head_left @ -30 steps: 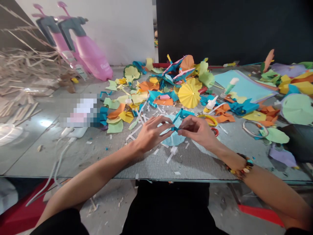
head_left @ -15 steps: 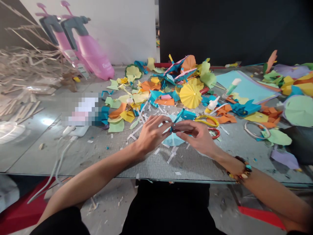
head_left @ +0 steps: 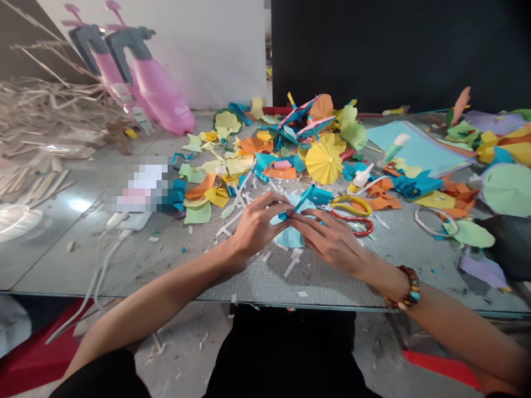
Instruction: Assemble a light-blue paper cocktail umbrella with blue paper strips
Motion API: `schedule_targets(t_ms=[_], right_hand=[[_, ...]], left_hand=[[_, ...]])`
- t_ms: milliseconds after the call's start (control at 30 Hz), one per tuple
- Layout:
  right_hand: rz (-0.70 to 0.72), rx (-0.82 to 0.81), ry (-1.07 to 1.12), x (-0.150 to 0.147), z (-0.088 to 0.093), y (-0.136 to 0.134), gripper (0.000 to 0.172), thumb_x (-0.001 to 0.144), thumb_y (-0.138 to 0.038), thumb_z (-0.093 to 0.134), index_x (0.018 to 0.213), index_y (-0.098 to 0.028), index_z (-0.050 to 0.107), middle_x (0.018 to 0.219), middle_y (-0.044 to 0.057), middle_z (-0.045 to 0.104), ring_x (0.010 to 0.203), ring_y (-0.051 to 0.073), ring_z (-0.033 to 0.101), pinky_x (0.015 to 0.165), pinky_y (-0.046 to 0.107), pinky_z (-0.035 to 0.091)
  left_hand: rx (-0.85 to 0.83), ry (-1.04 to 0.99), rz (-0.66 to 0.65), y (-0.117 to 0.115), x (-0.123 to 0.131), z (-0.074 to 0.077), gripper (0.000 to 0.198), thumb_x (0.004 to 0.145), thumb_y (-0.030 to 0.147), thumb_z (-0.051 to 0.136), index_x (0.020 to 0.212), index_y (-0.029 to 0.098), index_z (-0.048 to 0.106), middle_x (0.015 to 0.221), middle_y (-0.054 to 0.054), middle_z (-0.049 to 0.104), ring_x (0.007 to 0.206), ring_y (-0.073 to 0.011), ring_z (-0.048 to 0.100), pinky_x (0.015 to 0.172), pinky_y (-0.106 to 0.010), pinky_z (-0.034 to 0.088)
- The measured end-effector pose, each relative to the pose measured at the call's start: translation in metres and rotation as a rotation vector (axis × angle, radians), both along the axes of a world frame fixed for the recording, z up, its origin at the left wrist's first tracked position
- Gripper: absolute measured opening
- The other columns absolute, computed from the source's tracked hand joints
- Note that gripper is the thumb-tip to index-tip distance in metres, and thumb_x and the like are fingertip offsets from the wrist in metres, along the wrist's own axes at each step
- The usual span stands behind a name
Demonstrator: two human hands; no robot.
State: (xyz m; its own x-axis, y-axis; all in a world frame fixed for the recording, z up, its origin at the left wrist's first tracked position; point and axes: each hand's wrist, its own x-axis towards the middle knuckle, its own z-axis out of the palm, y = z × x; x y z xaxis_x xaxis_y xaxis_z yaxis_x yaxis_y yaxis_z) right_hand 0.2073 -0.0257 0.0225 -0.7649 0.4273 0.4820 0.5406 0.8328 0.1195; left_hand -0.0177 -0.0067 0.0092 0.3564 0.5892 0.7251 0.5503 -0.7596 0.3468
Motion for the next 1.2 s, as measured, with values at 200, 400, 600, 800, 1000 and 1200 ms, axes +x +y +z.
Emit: schedule_targets(t_ms=[200, 400, 600, 800, 1000, 1200], right_hand=[[0.037, 0.093, 0.043, 0.003, 0.001, 0.001, 0.042, 0.096, -0.006, 0.056, 0.137, -0.017, 0.060, 0.131, 0.011, 0.070, 0.116, 0.028, 0.066, 0.094, 0.045, 0.061], [0.191, -0.052, 0.336, 0.005, -0.001, 0.000, 0.044, 0.094, -0.007, 0.062, 0.136, -0.020, 0.059, 0.124, 0.008, 0.073, 0.116, 0.021, 0.069, 0.099, 0.037, 0.060], [0.169, -0.155, 0.663, -0.005, -0.005, -0.006, 0.033, 0.087, -0.004, 0.070, 0.113, -0.026, 0.069, 0.101, 0.001, 0.079, 0.091, 0.017, 0.076, 0.079, 0.030, 0.064], [0.126, -0.083, 0.782, -0.004, -0.004, -0.001, 0.034, 0.080, -0.004, 0.076, 0.105, -0.028, 0.071, 0.095, 0.001, 0.077, 0.084, 0.018, 0.075, 0.076, 0.033, 0.064], [0.074, -0.258, 0.886, -0.002, -0.004, 0.003, 0.032, 0.076, -0.010, 0.081, 0.102, -0.026, 0.072, 0.096, 0.003, 0.075, 0.087, 0.020, 0.073, 0.074, 0.035, 0.064], [0.077, -0.634, 1.032, -0.004, -0.007, 0.004, 0.021, 0.080, -0.019, 0.081, 0.098, -0.024, 0.073, 0.089, 0.001, 0.076, 0.079, 0.016, 0.074, 0.071, 0.030, 0.065]], left_hand=[[-0.004, -0.055, -0.085, 0.000, 0.001, 0.001, 0.023, 0.089, 0.016, 0.072, 0.111, 0.020, 0.070, 0.107, -0.006, 0.067, 0.099, -0.0159, 0.068, 0.084, -0.030, 0.060], [0.048, -0.086, -0.161, -0.006, 0.005, 0.003, 0.024, 0.089, 0.020, 0.073, 0.114, 0.020, 0.069, 0.104, -0.006, 0.066, 0.095, -0.0140, 0.068, 0.084, -0.029, 0.061], [0.083, -0.039, -0.197, -0.011, 0.007, 0.002, 0.030, 0.091, 0.018, 0.072, 0.120, 0.020, 0.067, 0.106, -0.006, 0.066, 0.096, -0.0144, 0.068, 0.086, -0.030, 0.061], [-0.048, -0.116, -0.313, -0.008, 0.008, 0.010, 0.040, 0.087, 0.023, 0.076, 0.126, 0.020, 0.066, 0.107, -0.008, 0.069, 0.094, -0.0159, 0.070, 0.085, -0.032, 0.062], [-0.284, -0.257, -0.351, -0.004, 0.007, 0.012, 0.018, 0.088, 0.022, 0.075, 0.105, 0.020, 0.074, 0.093, -0.005, 0.076, 0.086, -0.0143, 0.071, 0.081, -0.029, 0.058], [-0.205, -0.244, -0.366, -0.002, 0.007, 0.010, 0.019, 0.088, 0.018, 0.075, 0.107, 0.020, 0.074, 0.095, -0.005, 0.078, 0.085, -0.0133, 0.070, 0.079, -0.028, 0.058]])
